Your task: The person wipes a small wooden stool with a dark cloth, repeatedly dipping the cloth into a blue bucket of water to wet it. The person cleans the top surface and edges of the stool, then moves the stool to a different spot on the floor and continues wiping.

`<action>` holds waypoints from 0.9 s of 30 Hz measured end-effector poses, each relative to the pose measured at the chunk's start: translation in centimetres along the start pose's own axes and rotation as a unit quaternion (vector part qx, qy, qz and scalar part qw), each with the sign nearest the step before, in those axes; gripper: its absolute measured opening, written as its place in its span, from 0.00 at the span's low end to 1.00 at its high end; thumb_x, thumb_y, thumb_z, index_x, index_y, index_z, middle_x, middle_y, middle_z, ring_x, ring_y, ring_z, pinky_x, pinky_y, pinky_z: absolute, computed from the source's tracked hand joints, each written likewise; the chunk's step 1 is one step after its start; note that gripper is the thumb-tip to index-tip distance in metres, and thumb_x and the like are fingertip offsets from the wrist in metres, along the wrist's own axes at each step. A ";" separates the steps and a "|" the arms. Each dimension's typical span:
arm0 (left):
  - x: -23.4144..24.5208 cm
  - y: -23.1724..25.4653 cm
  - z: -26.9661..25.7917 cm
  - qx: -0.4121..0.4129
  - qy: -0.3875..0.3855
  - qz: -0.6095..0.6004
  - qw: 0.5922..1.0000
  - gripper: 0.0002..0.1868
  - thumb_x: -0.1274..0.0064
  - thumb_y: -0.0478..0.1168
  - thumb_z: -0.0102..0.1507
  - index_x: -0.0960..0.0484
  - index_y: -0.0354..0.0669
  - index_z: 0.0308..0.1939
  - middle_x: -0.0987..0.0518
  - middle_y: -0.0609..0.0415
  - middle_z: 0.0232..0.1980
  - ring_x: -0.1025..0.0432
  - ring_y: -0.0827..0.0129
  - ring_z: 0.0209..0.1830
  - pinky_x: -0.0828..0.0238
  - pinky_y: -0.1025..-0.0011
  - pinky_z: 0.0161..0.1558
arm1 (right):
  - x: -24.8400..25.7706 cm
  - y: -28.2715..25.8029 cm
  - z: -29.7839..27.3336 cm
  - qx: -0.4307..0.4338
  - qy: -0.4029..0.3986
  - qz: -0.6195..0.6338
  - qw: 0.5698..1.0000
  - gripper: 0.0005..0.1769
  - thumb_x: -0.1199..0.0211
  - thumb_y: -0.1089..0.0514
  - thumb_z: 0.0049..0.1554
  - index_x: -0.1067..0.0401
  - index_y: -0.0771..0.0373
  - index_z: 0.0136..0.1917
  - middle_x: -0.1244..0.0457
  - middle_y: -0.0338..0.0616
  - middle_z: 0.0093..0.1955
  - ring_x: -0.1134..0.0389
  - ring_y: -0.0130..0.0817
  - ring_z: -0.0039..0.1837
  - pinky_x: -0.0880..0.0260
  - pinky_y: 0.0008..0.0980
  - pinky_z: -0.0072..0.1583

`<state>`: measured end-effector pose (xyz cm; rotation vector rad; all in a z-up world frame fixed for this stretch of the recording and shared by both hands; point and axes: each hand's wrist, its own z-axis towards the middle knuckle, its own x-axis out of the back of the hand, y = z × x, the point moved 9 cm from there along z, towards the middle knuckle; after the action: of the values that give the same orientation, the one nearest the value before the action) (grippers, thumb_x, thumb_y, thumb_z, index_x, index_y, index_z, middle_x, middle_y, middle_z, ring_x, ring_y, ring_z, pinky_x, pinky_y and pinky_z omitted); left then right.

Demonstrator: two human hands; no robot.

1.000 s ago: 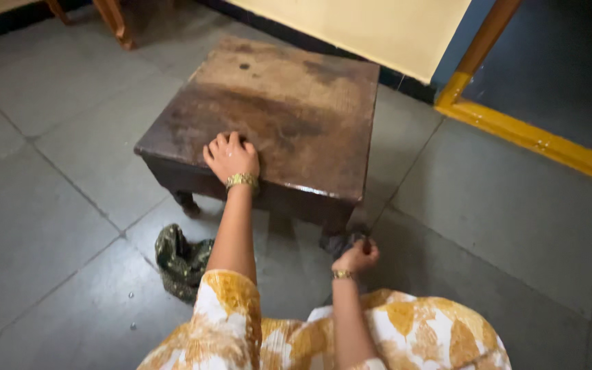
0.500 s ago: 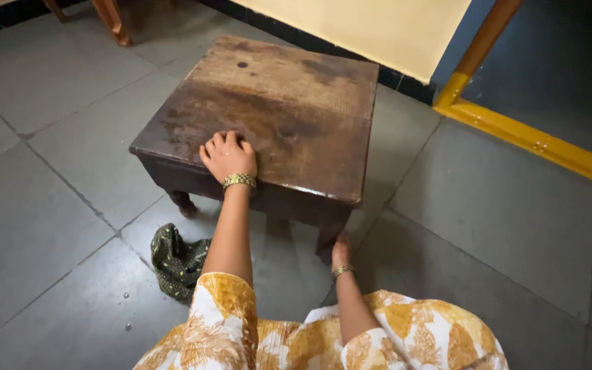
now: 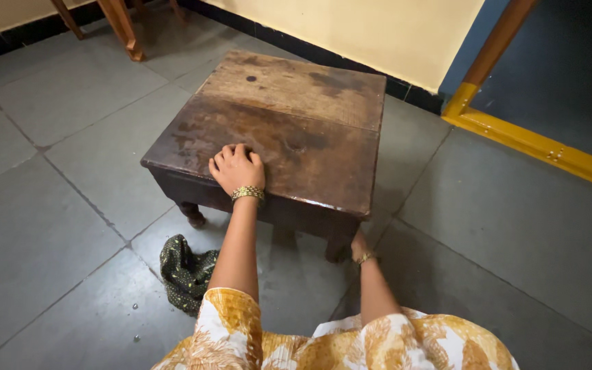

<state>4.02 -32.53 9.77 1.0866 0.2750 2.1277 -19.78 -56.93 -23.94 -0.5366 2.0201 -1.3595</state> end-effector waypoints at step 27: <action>-0.1 0.0 -0.3 -0.013 0.010 -0.006 1.000 0.09 0.46 0.45 0.58 0.14 0.52 0.39 0.21 0.54 0.53 0.31 0.56 0.59 0.49 0.48 0.71 | -5.6 -31.5 -19.0 0.271 0.186 -0.095 0.940 0.17 0.31 0.48 0.57 0.25 0.55 0.57 0.36 0.39 0.51 0.32 0.26 0.43 0.28 0.26 0.35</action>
<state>3.83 -32.57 9.51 1.0474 0.2629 2.1270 -29.57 -52.75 11.73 -0.2358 1.7721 -2.1745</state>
